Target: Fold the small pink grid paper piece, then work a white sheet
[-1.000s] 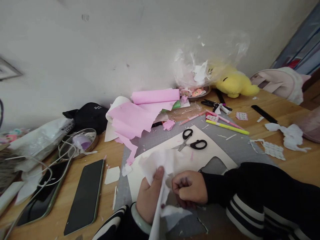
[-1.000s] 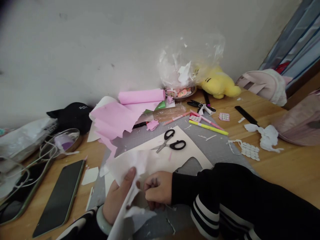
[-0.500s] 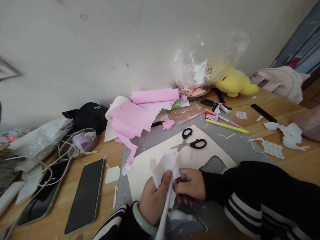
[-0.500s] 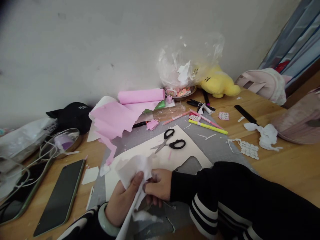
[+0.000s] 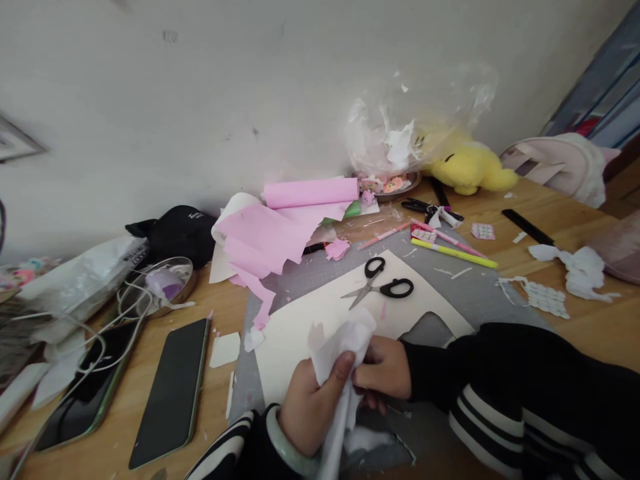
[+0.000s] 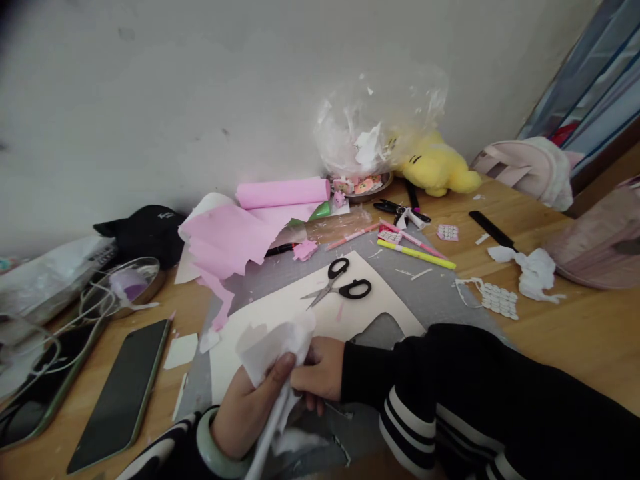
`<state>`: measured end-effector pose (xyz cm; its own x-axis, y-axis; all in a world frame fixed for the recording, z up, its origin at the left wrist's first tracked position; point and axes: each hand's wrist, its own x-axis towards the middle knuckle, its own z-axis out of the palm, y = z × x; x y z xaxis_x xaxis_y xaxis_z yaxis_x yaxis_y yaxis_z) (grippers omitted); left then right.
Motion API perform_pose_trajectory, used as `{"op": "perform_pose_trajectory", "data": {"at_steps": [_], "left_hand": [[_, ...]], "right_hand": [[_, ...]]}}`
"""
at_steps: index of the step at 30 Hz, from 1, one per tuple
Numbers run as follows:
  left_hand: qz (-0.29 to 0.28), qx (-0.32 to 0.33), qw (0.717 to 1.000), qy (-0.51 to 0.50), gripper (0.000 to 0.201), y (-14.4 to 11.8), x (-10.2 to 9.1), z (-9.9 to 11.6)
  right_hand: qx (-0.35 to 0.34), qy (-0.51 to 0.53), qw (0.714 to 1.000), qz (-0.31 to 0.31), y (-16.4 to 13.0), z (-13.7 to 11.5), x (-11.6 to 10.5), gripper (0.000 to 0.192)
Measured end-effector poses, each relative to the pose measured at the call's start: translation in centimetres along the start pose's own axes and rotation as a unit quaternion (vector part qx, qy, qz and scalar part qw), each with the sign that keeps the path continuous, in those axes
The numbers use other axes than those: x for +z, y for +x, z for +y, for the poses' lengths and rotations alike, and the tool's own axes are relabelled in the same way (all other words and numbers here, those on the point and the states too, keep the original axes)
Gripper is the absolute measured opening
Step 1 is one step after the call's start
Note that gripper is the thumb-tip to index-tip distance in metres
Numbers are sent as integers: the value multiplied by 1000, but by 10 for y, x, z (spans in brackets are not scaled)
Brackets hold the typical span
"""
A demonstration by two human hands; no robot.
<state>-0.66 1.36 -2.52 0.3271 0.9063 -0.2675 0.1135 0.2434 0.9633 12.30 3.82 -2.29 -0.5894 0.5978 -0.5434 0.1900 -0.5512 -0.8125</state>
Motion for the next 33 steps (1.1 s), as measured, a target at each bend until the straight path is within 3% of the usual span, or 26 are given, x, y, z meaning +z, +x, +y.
{"op": "perform_pose_trajectory", "data": {"at_steps": [5,11,18,24,28,33], "left_hand": [[26,-44,998,-48,35,-1,1,-4],[132,-24,991,-29,30,1,0,3],[78,-46,995,-50,32,2,2,3],[15,-25,999,-34,34,0,2,1],[30,-14,999,-36,32,1,2,2],[47,-26,997,-61,32,0,4,7]], "right_hand": [[25,5,999,-20,4,2,1,15],[-3,8,999,-43,7,5,-1,5],[-7,26,999,-44,5,6,-1,6],[-4,46,998,-32,4,6,-1,11],[27,58,998,-18,6,3,1,15],[16,59,998,-34,7,2,0,15]]}}
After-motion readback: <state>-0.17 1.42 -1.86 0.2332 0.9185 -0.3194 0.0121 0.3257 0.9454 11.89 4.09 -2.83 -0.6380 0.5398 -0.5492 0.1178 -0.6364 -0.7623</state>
